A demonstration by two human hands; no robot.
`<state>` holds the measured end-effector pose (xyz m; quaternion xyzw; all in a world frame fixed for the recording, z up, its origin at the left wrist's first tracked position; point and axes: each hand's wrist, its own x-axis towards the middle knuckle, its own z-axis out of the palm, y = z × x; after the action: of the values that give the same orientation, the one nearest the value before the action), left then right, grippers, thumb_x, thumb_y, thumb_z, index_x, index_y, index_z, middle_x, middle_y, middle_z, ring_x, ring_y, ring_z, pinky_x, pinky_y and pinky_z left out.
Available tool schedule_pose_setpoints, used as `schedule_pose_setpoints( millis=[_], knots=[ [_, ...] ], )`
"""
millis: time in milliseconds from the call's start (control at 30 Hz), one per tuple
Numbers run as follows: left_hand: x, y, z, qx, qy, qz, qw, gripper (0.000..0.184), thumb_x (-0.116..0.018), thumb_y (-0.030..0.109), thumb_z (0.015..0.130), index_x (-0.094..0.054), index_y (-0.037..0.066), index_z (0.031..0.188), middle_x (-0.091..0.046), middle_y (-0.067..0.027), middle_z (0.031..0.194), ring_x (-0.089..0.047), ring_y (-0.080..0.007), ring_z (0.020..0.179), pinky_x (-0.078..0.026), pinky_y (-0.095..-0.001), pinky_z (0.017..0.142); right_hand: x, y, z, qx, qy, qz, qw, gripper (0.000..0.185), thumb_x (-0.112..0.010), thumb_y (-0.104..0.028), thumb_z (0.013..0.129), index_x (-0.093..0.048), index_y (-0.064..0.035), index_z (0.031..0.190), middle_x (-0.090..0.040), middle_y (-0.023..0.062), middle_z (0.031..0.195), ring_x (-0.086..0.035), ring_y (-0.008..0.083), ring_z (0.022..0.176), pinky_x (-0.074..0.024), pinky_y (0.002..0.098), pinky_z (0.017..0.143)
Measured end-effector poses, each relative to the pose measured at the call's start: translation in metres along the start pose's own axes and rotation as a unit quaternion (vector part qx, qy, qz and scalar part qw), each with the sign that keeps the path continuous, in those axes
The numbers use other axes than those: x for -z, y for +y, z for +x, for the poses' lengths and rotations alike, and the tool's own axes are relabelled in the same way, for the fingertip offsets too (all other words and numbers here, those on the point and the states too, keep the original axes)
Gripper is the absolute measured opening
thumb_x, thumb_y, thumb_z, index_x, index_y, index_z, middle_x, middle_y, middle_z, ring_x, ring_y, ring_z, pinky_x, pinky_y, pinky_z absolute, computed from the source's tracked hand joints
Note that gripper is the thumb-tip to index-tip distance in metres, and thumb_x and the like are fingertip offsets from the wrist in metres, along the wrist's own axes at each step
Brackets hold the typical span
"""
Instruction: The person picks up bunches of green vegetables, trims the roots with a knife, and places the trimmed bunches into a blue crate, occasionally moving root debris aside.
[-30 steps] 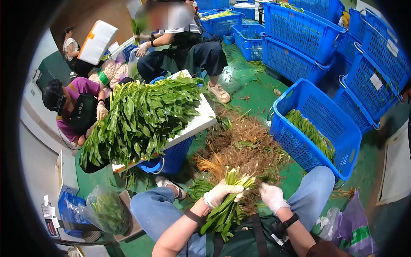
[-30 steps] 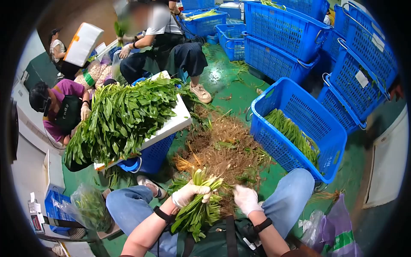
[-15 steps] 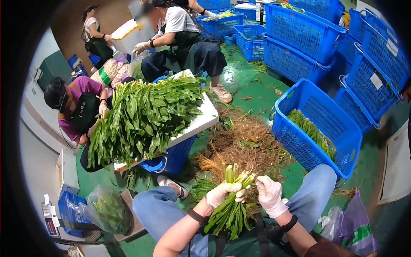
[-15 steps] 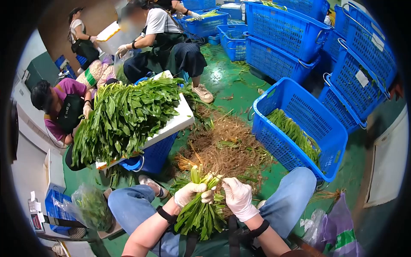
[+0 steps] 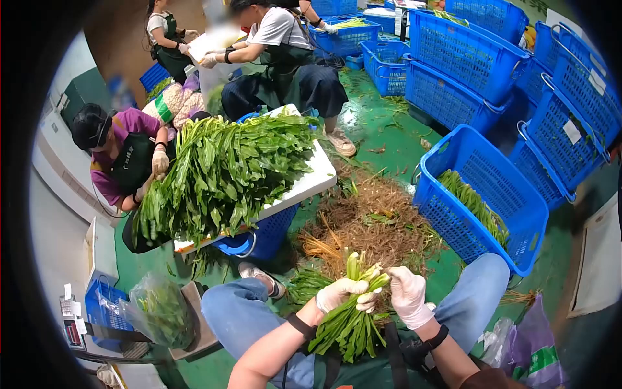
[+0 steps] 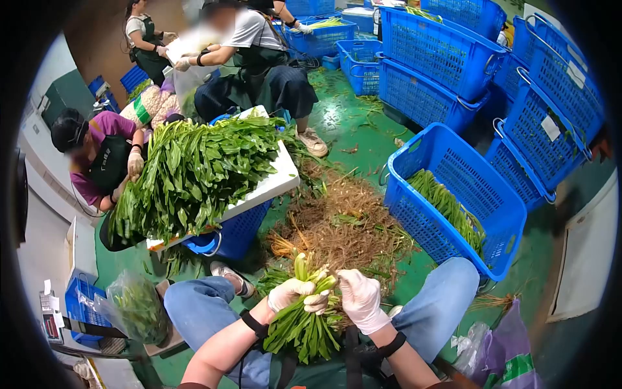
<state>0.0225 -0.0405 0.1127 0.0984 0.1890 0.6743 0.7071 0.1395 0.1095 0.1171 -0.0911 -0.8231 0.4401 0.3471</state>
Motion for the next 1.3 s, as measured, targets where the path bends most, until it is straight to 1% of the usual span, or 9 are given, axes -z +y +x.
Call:
schedule_pose_setpoints(
  millis=[200, 367, 567, 833, 900, 1033, 1067, 1100, 1300],
  knots=[
    [-0.007, -0.006, -0.004, 0.015, 0.011, 0.02, 1.0, 0.052, -0.069, 0.029, 0.083, -0.053, 0.0, 0.123, -0.048, -0.0009, 0.064, -0.046, -0.0141, 0.058, -0.039, -0.0301, 0.066, -0.02, 0.06, -0.041, -0.03, -0.07, -0.141, 0.987, 0.021, -0.056, 0.0, 0.086, -0.059, -0.0074, 0.105, -0.067, 0.0111, 0.084, -0.066, 0.0339, 0.074, -0.0543, 0.0369, 0.063],
    [-0.004, -0.001, -0.006, 0.023, 0.031, 0.036, 0.999, 0.05, -0.071, 0.027, 0.083, -0.053, 0.0, 0.121, -0.05, -0.0023, 0.066, -0.049, -0.0144, 0.061, -0.04, -0.0282, 0.062, 0.011, 0.018, -0.007, -0.354, -0.057, 0.233, 0.904, 0.027, -0.048, -0.021, 0.099, -0.066, -0.003, 0.105, -0.061, -0.0024, 0.081, -0.052, 0.0077, 0.069, -0.0425, 0.0244, 0.061],
    [0.004, -0.001, 0.004, 0.029, 0.053, 0.123, 0.991, 0.046, -0.074, 0.017, 0.079, -0.055, 0.0, 0.118, -0.059, -0.0044, 0.076, -0.057, -0.0145, 0.067, -0.048, -0.0275, 0.062, 0.005, -0.018, 0.031, -0.268, -0.141, 0.195, 0.933, 0.019, -0.067, -0.012, 0.087, -0.065, -0.0005, 0.101, -0.059, -0.0023, 0.081, -0.054, 0.0068, 0.073, -0.0455, 0.0236, 0.068],
    [-0.02, 0.011, 0.004, -0.051, 0.099, 0.194, 0.975, 0.041, -0.073, 0.002, 0.076, -0.057, 0.002, 0.114, -0.066, -0.0073, 0.09, -0.065, -0.0154, 0.076, -0.056, -0.0308, 0.072, -0.015, -0.02, 0.015, -0.303, 0.065, 0.272, 0.911, 0.018, -0.076, -0.011, 0.079, -0.065, -0.0024, 0.09, -0.061, 0.0004, 0.08, -0.056, 0.0085, 0.072, -0.046, 0.025, 0.066],
    [0.014, 0.006, 0.003, 0.015, 0.108, 0.241, 0.964, 0.042, -0.072, 0.0, 0.077, -0.057, 0.002, 0.116, -0.067, -0.0062, 0.09, -0.066, -0.0147, 0.081, -0.056, -0.0289, 0.072, -0.001, -0.021, 0.024, -0.155, -0.103, 0.023, 0.982, 0.019, -0.078, -0.011, 0.077, -0.066, -0.003, 0.089, -0.061, 0.0024, 0.079, -0.058, 0.0098, 0.072, -0.0464, 0.026, 0.065],
    [0.006, 0.009, 0.01, -0.015, 0.115, 0.317, 0.941, 0.046, -0.074, 0.001, 0.076, -0.058, 0.001, 0.12, -0.068, -0.0063, 0.1, -0.066, -0.0147, 0.088, -0.054, -0.0291, 0.078, -0.003, -0.012, 0.023, -0.165, -0.052, -0.004, 0.985, 0.018, -0.077, -0.011, 0.079, -0.064, -0.0029, 0.089, -0.063, 0.0041, 0.082, -0.06, 0.0119, 0.075, -0.0474, 0.027, 0.067],
    [0.005, 0.009, 0.011, -0.049, 0.114, 0.326, 0.937, 0.048, -0.074, 0.001, 0.076, -0.058, 0.002, 0.121, -0.068, -0.0063, 0.102, -0.066, -0.0149, 0.091, -0.053, -0.0295, 0.08, -0.016, -0.007, 0.021, -0.323, 0.095, 0.313, 0.888, 0.013, -0.071, -0.009, 0.086, -0.061, -0.0028, 0.091, -0.063, 0.0023, 0.084, -0.059, 0.0118, 0.075, -0.0476, 0.0266, 0.069],
    [0.007, 0.009, 0.012, -0.049, 0.114, 0.326, 0.937, 0.048, -0.074, 0.001, 0.076, -0.058, 0.002, 0.121, -0.068, -0.0063, 0.102, -0.066, -0.0149, 0.091, -0.053, -0.0295, 0.08, -0.014, -0.015, 0.025, -0.379, 0.117, 0.388, 0.832, 0.008, -0.065, -0.009, 0.092, -0.058, -0.0043, 0.094, -0.063, 0.0009, 0.085, -0.058, 0.0103, 0.076, -0.0473, 0.0251, 0.071],
    [-0.007, 0.0, 0.015, -0.083, 0.127, 0.256, 0.955, 0.054, -0.069, -0.001, 0.078, -0.051, 0.0, 0.128, -0.067, -0.0089, 0.107, -0.064, -0.0169, 0.094, -0.055, -0.0293, 0.073, -0.012, 0.0, 0.017, -0.355, 0.109, 0.354, 0.859, 0.013, -0.063, -0.015, 0.094, -0.061, -0.0045, 0.101, -0.065, 0.0022, 0.094, -0.055, 0.0076, 0.076, -0.0453, 0.0238, 0.071]
  ],
)
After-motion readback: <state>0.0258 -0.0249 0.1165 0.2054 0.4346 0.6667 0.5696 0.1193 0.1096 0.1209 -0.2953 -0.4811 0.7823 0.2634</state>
